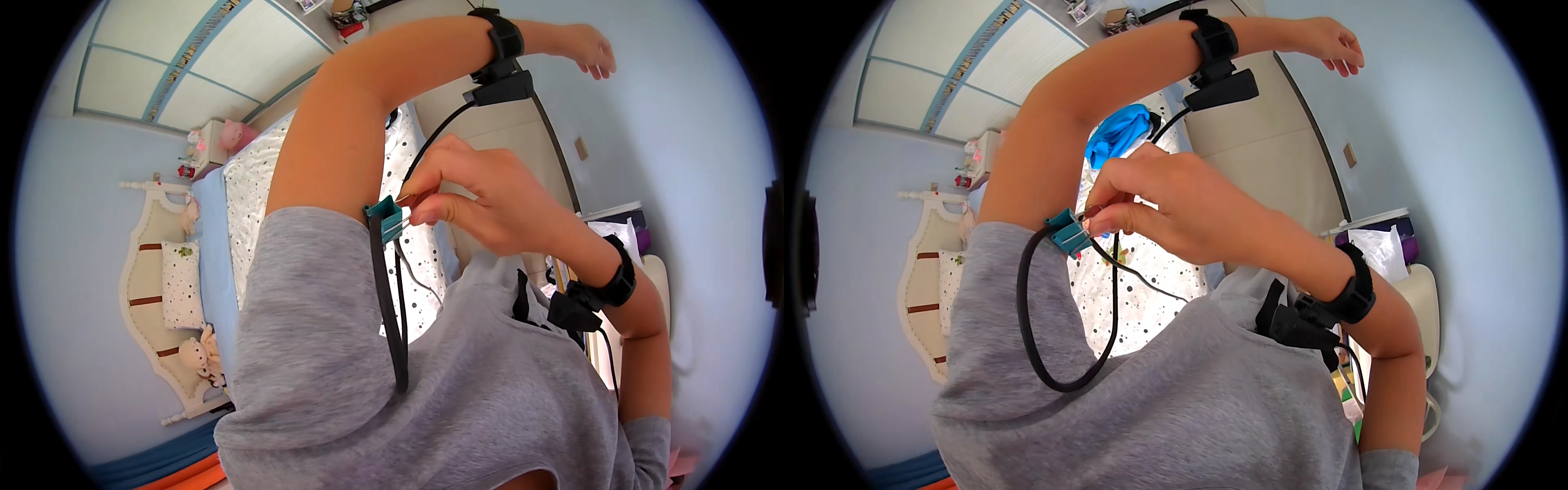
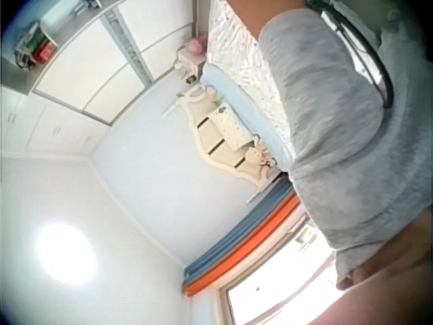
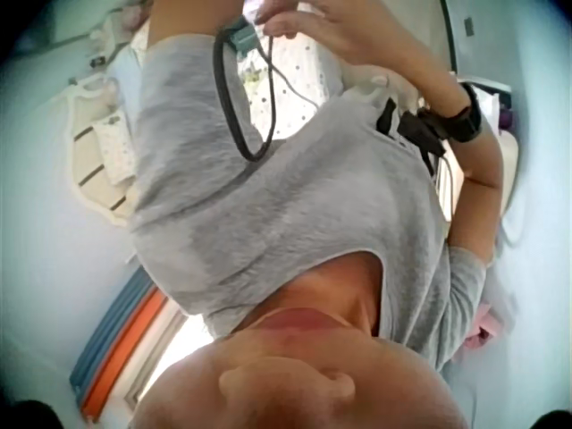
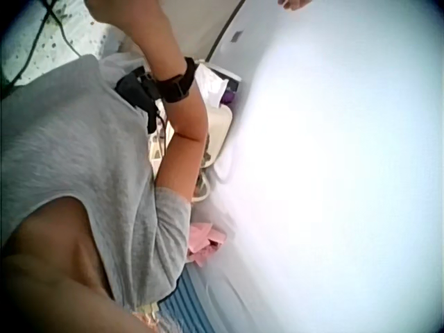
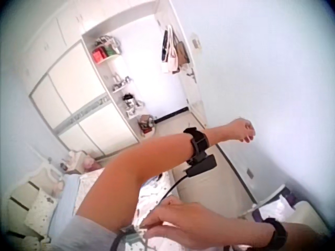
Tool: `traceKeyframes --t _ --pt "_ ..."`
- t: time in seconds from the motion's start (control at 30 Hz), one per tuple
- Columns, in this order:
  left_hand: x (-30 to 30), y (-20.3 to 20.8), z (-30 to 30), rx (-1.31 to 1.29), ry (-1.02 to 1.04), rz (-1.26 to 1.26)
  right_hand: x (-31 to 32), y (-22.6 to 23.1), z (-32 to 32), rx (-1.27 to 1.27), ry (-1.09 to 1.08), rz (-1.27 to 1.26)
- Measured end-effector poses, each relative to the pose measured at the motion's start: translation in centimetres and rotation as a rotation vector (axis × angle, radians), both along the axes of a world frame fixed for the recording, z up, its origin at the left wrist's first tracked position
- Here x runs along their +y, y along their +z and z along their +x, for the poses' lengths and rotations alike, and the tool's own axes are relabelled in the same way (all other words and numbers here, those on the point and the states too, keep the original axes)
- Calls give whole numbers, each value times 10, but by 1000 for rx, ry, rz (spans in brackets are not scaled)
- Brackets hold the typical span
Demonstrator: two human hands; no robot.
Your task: The person wipes a red box, a brown box, and a white storage case with a green cloth before cleaning the surface of a sliding closet door by hand with the same cloth.
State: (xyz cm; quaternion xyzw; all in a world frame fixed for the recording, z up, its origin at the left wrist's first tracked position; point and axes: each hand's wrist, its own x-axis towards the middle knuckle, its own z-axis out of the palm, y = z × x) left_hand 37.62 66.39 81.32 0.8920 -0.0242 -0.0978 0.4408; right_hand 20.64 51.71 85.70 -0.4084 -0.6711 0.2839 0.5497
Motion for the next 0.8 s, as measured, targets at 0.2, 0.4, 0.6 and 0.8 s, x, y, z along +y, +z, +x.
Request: traceKeyframes --t 0.2,0.4,0.6,0.8 --pt "0 -9 -7 63 -18 -10 1 11 -3 -24 189 2" --pt "-1 -16 -11 94 -21 -28 2 20 -8 40 354 -46" --pt "-4 -19 -16 96 -34 -54 1 17 -9 88 359 -56" --pt "2 -27 -16 98 -50 -58 1 -2 -4 197 292 -80"
